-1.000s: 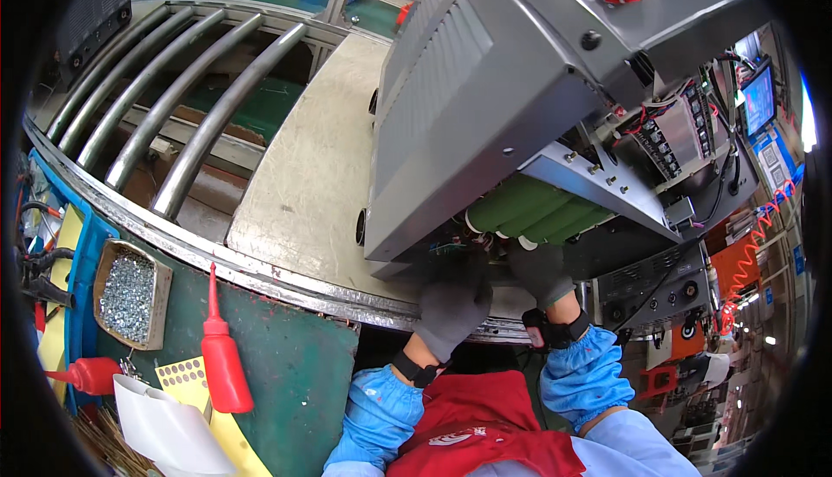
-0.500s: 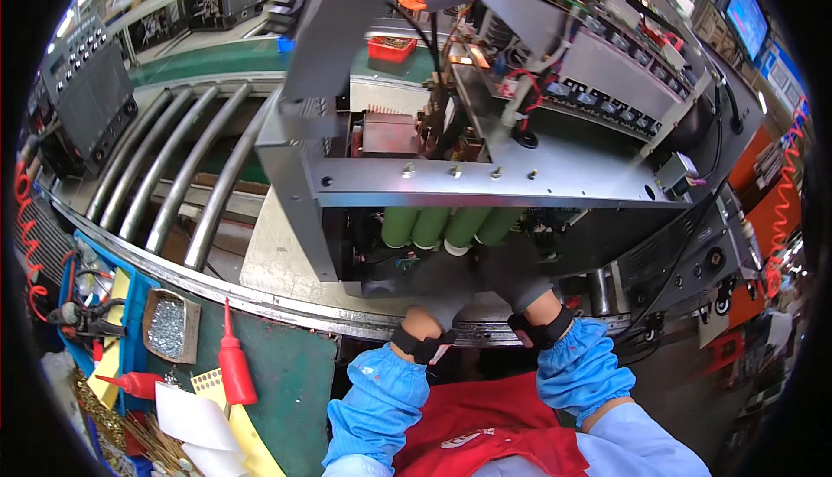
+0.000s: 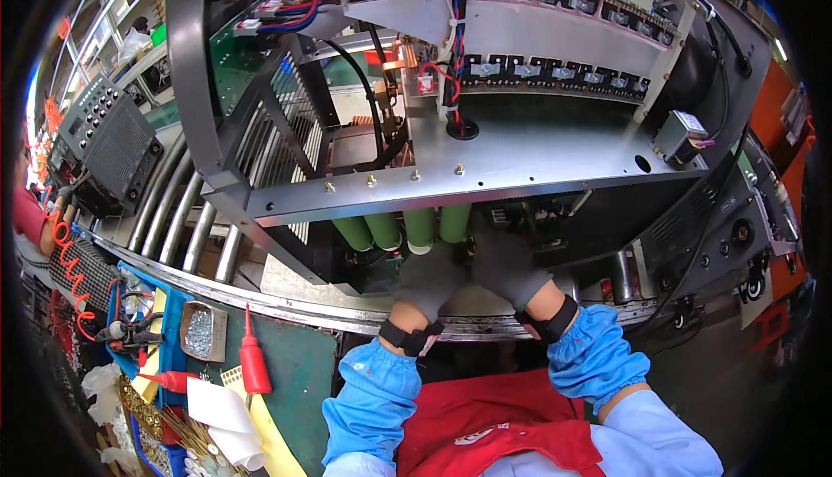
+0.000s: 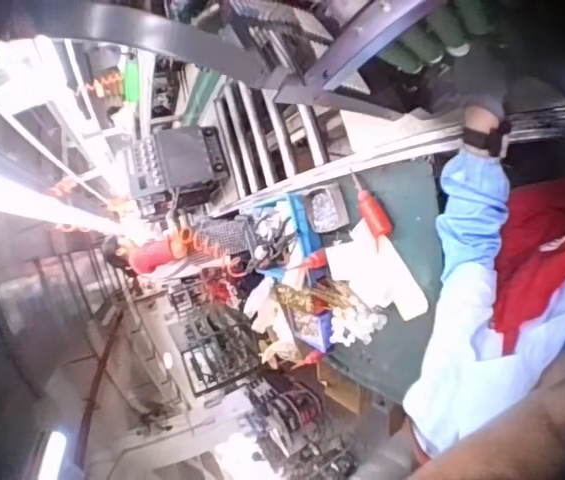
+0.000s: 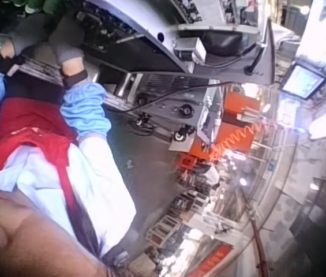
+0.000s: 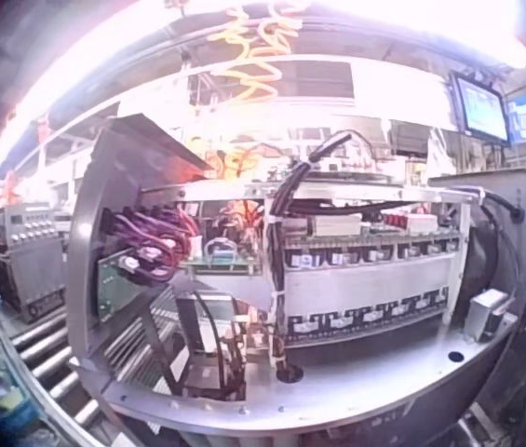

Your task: Assembling the internal wiring and components of an industrial electrical unit, possibly a welding machine.

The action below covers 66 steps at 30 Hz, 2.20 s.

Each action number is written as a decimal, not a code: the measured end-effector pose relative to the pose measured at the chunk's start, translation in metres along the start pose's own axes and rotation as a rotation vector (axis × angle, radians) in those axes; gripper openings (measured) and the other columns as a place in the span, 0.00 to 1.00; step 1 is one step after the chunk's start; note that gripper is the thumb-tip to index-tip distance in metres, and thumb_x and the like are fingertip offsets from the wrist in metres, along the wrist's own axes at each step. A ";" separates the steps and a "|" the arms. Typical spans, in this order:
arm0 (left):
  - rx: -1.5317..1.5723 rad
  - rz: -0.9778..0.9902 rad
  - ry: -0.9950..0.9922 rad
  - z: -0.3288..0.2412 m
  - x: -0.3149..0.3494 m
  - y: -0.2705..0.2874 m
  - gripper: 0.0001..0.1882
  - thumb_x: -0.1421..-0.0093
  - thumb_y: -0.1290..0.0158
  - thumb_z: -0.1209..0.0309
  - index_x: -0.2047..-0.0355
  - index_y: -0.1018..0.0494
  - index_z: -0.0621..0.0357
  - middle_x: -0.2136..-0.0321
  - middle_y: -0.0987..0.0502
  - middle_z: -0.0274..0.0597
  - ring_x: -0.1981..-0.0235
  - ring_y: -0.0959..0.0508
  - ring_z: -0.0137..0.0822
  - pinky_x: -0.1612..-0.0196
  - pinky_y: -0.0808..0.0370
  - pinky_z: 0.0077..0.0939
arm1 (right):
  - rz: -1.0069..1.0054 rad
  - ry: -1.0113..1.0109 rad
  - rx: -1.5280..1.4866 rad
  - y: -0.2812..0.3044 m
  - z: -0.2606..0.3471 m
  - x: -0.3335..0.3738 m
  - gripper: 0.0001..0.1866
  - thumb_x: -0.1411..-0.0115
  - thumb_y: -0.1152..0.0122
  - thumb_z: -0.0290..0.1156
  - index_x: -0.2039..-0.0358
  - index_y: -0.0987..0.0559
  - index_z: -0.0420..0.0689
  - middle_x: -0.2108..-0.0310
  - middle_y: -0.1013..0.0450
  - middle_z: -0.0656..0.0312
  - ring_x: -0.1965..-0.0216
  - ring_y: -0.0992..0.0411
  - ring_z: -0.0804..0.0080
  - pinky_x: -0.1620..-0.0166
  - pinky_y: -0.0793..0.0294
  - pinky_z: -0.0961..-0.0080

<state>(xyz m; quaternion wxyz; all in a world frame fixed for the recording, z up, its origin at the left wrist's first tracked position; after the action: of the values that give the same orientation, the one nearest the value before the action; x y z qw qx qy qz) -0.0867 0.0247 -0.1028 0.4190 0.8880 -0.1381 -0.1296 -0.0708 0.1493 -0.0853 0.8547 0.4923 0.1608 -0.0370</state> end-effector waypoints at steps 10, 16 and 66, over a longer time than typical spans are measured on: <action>-0.047 0.045 -0.155 0.010 -0.011 -0.017 0.18 0.44 0.47 0.63 0.57 0.26 0.61 0.65 0.22 0.60 0.63 0.22 0.60 0.61 0.25 0.50 | 0.221 0.073 0.239 -0.005 -0.005 -0.007 0.26 0.48 0.41 0.34 0.49 0.32 0.39 0.69 0.23 0.48 0.72 0.22 0.49 0.68 0.23 0.56; 0.034 0.119 -0.043 0.007 -0.002 -0.007 0.21 0.42 0.50 0.64 0.49 0.30 0.58 0.66 0.23 0.63 0.64 0.23 0.63 0.60 0.26 0.52 | 0.162 0.039 0.150 -0.010 0.005 -0.002 0.15 0.49 0.42 0.31 0.59 0.25 0.40 0.69 0.23 0.46 0.70 0.22 0.48 0.68 0.23 0.54; 0.293 -0.285 0.129 0.030 0.089 0.041 0.24 0.53 0.39 0.61 0.58 0.24 0.65 0.67 0.20 0.56 0.66 0.20 0.52 0.62 0.25 0.39 | -0.245 -0.056 -0.102 0.019 -0.081 0.131 0.20 0.48 0.45 0.29 0.53 0.24 0.43 0.66 0.26 0.46 0.64 0.28 0.46 0.61 0.28 0.54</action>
<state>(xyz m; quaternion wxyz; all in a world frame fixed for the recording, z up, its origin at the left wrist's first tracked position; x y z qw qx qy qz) -0.0204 -0.0529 -0.0992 0.2709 0.9564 -0.0014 -0.1088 0.0380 0.2406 -0.1476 0.8718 0.4236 0.1975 -0.1468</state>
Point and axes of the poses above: each hand's wrist, its own x-axis away from the middle knuckle, its own y-axis out of the back of the hand, z = x × y, the point moved 5 cm from there along -x, towards the middle knuckle
